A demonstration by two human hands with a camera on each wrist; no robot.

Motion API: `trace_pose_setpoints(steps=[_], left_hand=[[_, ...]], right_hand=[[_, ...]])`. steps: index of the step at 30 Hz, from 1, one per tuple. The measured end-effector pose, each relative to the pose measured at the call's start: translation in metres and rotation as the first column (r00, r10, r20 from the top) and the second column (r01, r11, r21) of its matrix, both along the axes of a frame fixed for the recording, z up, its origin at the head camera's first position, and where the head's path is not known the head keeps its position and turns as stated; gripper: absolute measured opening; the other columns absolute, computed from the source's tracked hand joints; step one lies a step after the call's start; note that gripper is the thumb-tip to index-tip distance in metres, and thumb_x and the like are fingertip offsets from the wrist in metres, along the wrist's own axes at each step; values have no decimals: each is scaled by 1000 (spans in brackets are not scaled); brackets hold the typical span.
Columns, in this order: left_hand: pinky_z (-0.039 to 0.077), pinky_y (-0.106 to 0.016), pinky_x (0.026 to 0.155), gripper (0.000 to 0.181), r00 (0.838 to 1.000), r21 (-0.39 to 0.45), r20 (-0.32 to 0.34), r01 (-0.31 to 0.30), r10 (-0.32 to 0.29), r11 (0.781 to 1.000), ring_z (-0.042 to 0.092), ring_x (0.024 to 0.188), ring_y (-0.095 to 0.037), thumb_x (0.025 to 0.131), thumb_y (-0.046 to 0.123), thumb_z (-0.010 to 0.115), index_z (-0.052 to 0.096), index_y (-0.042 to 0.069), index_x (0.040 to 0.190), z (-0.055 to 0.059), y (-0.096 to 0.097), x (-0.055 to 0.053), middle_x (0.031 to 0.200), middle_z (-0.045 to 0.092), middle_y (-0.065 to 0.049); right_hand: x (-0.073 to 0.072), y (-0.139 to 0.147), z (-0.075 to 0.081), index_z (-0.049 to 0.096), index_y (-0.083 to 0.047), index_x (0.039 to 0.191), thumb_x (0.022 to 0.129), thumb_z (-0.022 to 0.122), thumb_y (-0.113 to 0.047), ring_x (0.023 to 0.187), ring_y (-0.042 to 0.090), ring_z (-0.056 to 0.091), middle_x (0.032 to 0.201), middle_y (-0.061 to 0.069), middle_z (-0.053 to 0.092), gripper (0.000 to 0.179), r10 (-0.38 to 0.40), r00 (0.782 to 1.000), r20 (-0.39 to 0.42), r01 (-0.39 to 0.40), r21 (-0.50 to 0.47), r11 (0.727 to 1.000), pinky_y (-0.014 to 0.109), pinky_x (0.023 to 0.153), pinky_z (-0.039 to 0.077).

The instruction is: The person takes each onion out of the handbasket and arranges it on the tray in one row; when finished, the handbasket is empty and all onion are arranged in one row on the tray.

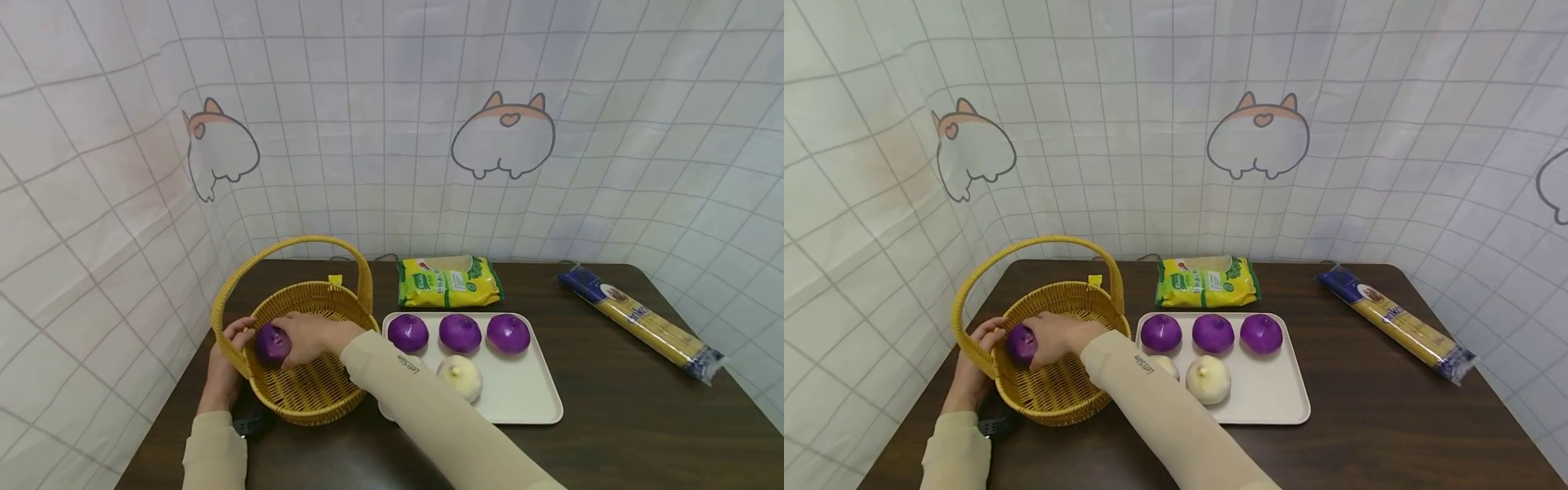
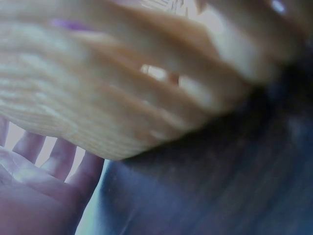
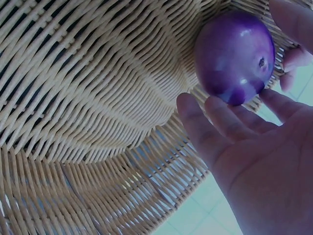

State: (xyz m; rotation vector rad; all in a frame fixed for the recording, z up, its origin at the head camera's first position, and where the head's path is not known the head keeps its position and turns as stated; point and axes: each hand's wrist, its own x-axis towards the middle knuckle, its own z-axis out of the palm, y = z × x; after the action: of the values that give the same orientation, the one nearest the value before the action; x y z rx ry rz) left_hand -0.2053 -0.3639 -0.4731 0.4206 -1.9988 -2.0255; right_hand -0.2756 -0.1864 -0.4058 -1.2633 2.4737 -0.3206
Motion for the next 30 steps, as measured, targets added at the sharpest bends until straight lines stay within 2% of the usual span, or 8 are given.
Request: trace_pose_setpoints(steps=[8, 11, 16, 22, 25, 30], left_hand=[[44, -16, 84, 42, 1000, -21, -17, -27, 27, 999, 48, 107, -11, 100, 31, 55, 55, 4, 132, -20, -7, -14, 120, 52, 2], [44, -16, 85, 42, 1000, -25, -3, -21, 21, 999, 47, 108, -11, 100, 30, 54, 54, 3, 133, -16, -6, -12, 122, 52, 1], [45, -15, 86, 42, 1000, -18, 0, 8, -8, 1000, 48, 110, -11, 101, 24, 52, 49, -1, 135, -1, 0, -1, 127, 49, -3], [49, -16, 82, 45, 998, -28, -9, 63, -64, 998, 49, 108, -12, 102, 24, 50, 46, -2, 137, 5, 3, 4, 128, 46, -8], [49, -16, 81, 44, 997, -36, -20, 70, -71, 997, 49, 108, -12, 102, 24, 50, 46, -3, 137, 4, 3, 4, 129, 46, -9], [48, -15, 82, 45, 997, -38, -33, 69, -70, 997, 48, 112, -15, 102, 23, 50, 46, -4, 137, 2, 2, 1, 129, 46, -10]], right_hand=[[-3, 2, -1, 31, -22, 152, 80, 77, -42, 123, 9, 47, 146, -5, 42, 89, 9, 1000, 4, -9, -6, 1000, 24, 99, 41], [-3, 1, -1, 27, -21, 154, 80, 76, -44, 128, 8, 45, 149, -6, 39, 91, 5, 1000, 19, -5, 17, 1000, 24, 103, 39], [-1, -2, -4, 19, -21, 156, 82, 74, -44, 137, 8, 36, 155, -6, 32, 95, -21, 996, 88, 17, 43, 999, 25, 109, 33], [-1, -2, -10, 24, -19, 152, 81, 76, -41, 126, 7, 46, 143, -6, 44, 91, -11, 987, 163, 12, -6, 1000, 24, 104, 38], [-1, -2, -14, 32, -18, 147, 81, 76, -43, 119, 7, 51, 135, -6, 50, 83, 7, 987, 158, -1, -37, 999, 24, 99, 42], [-2, -4, -18, 38, -19, 145, 85, 72, -48, 112, 5, 54, 129, -7, 54, 74, 0, 995, 100, 6, -59, 998, 22, 93, 45]])
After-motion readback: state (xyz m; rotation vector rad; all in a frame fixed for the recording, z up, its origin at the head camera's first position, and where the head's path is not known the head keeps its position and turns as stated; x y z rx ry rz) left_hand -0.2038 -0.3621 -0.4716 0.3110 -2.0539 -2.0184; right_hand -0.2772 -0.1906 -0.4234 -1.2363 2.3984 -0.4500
